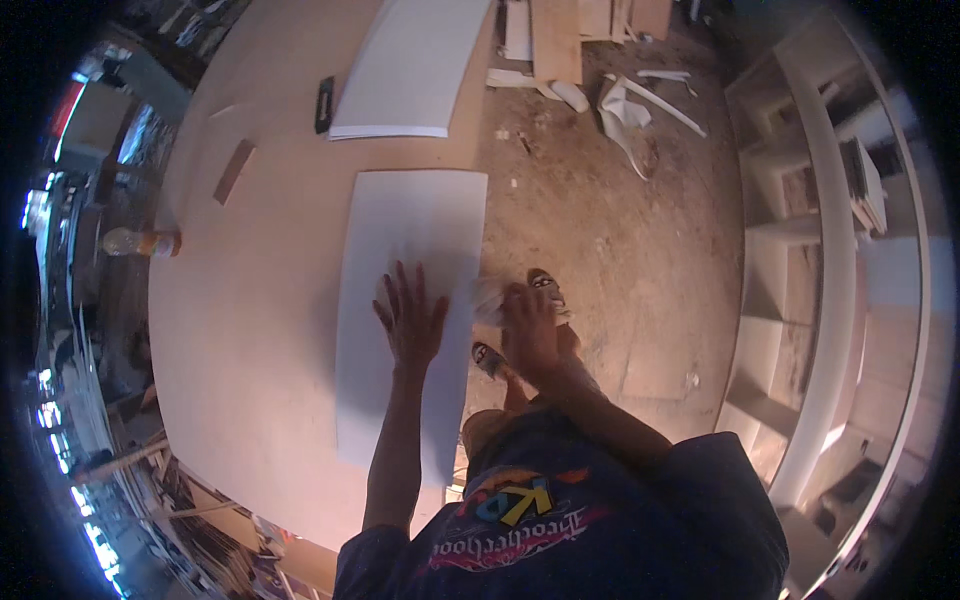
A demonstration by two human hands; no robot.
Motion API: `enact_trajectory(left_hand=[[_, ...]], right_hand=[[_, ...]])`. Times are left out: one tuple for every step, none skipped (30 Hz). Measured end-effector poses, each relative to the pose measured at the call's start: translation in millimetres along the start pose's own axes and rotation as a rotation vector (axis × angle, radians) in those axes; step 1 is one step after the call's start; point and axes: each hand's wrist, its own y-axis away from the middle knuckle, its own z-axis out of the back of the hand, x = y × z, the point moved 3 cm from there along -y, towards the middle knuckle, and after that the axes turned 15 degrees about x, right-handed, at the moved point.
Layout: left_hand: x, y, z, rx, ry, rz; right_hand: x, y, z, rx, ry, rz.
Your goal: The person wipes a white rectangular panel with a cloth, then uses a utility knife to trim the edges. They repeat this process on multiple panels, flipping them over to work on different sides.
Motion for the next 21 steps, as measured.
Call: enact_trajectory(left_hand=[[1,5,4,-0.017,0.031,0.006],[3,13,13,-0.033,0.056,0.021],[10,21,21,-0.002,0.027,0.053],[16,30,18,0.057,-0.019,0.076],[26,40,17,0.107,-0.071,0.101],[38,50,14,0.156,-0.125,0.135],[57,57,-7,0.162,-0.146,0.091],[59,57,-9,0.127,-0.160,0.065],[58,56,-10,0.095,-0.174,0.037],[58,60,-11,0.070,-0.187,0.010],[55,60,-12,0.074,-0.196,0.002],[49,56,-13,0.074,-0.203,-0.012],[51,55,-13,0.079,-0.220,-0.013],[52,55,-12,0.068,-0.246,-0.005],[52,54,-13,0.058,-0.270,-0.002],[50,53,-14,0.048,-0.294,-0.005],[48,53,-16,0.046,-0.296,-0.003],[50,54,-17,0.042,-0.303,0.009],[52,53,-16,0.033,-0.310,0.020],[51,52,-16,0.024,-0.299,0.015],[49,52,-15,0.015,-0.288,0.008]], right_hand=[[14,7,-11,-0.003,0.063,-0.008],[27,13,-23,0.001,0.119,-0.010],[32,12,-32,-0.021,0.114,-0.013],[32,8,-40,-0.041,0.110,-0.013],[32,-2,-47,-0.066,0.102,-0.006],[28,-17,-51,-0.088,0.136,-0.042],[25,-38,-52,-0.108,0.167,-0.066],[12,-68,-49,-0.067,0.075,-0.168],[-4,-100,-40,-0.026,-0.017,-0.275],[-20,-129,-28,-0.125,-0.069,-0.234],[-37,-155,-17,-0.149,-0.064,-0.185],[-54,-172,-4,-0.180,-0.054,-0.136],[-57,-182,-1,-0.153,-0.053,-0.146],[-56,-189,4,-0.130,-0.049,-0.147],[-55,-188,5,-0.109,-0.043,-0.152],[-51,-175,-2,-0.146,-0.030,-0.166],[-45,-154,-17,-0.179,-0.013,-0.181],[-32,-131,-32,-0.210,-0.003,-0.188],[-15,-97,-46,-0.132,0.011,-0.198],[5,-55,-60,-0.059,0.028,-0.209],[22,-10,-73,-0.038,0.054,-0.162]])
